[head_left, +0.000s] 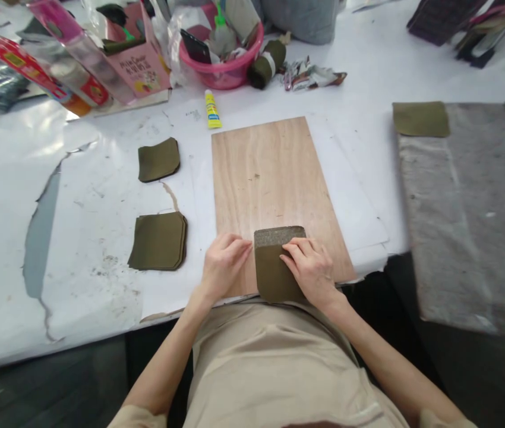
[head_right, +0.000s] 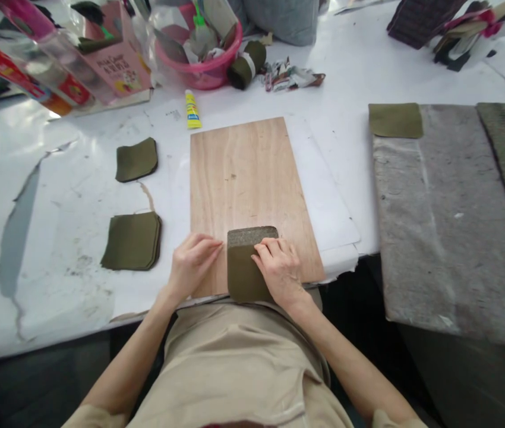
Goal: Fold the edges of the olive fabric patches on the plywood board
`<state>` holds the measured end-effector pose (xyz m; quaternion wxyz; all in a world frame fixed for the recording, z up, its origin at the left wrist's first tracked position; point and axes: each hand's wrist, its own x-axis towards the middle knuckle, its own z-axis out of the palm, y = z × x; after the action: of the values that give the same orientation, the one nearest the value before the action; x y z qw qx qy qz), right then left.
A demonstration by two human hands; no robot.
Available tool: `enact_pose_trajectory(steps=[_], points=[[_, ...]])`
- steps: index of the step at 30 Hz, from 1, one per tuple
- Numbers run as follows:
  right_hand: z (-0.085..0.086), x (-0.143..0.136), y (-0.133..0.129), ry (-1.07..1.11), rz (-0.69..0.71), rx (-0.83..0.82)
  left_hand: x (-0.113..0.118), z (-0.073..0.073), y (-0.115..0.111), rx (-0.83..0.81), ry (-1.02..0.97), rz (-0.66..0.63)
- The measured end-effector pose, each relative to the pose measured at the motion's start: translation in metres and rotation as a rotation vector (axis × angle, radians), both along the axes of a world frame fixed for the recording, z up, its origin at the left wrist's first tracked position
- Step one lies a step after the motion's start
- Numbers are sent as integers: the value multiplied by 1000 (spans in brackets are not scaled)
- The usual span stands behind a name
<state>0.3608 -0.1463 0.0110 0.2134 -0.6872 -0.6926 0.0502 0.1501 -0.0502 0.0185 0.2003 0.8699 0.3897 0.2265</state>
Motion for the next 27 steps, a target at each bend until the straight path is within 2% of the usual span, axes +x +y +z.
enact_pose_trajectory(steps=[2,5,15,23,27], points=[[2,-1,-3,-9,-9,-23,14,-4,-7,2,56,-74],[5,-1,-4,-10,-15,-28,22,-9,-10,45,127,-99],[8,-3,19,-14,35,-64,21,-13,-9,11,107,-73],[3,-4,16,11,54,18,20,-12,-3,-83,111,-42],[0,-3,15,17,48,30,22,-6,-2,-11,179,-90]])
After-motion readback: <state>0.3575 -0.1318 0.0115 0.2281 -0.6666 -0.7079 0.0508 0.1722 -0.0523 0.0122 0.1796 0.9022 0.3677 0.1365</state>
